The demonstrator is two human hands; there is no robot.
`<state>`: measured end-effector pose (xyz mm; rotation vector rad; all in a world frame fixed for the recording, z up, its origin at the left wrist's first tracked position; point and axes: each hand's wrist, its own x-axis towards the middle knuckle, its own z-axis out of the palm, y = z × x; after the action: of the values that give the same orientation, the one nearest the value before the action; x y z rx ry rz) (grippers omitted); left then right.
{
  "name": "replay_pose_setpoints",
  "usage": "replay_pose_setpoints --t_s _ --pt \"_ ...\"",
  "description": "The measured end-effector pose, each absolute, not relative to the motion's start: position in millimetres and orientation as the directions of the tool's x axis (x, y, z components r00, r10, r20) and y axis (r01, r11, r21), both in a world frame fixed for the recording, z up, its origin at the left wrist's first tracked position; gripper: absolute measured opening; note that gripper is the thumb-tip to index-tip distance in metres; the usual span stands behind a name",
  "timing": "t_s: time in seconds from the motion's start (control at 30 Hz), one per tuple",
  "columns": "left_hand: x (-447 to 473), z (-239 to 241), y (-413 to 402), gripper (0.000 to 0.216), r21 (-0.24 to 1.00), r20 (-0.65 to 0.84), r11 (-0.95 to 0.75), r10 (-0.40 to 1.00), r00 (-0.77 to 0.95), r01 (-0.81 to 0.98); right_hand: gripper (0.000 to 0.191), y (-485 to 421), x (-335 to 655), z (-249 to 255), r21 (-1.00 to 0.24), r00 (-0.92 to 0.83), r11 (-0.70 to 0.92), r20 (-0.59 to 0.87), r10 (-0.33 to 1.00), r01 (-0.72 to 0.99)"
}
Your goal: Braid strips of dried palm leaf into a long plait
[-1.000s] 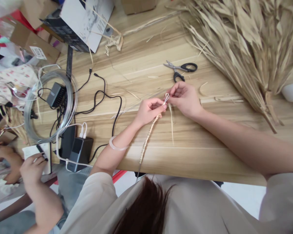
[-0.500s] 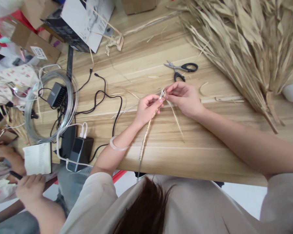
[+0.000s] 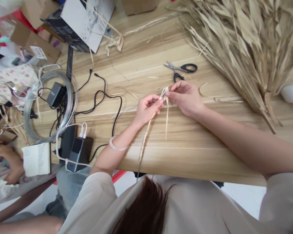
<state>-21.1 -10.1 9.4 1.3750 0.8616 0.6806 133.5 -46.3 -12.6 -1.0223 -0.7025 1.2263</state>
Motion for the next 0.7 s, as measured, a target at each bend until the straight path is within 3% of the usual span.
replay_pose_setpoints --t_s 0.37,0.7 --pt "-20.1 10.6 -8.1 0.020 0.993 -0.116 0.103 0.894 0.433 0.054 0.034 -49.9 131.7 -4.9 -0.928 0.113 -0.016 -0.062 0.992 -0.371" --pt "-20.1 11.8 -7.8 0.020 0.989 -0.138 0.106 0.894 0.426 0.098 0.029 -47.5 132.6 -12.2 -0.944 0.210 0.036 -0.036 0.977 -0.329"
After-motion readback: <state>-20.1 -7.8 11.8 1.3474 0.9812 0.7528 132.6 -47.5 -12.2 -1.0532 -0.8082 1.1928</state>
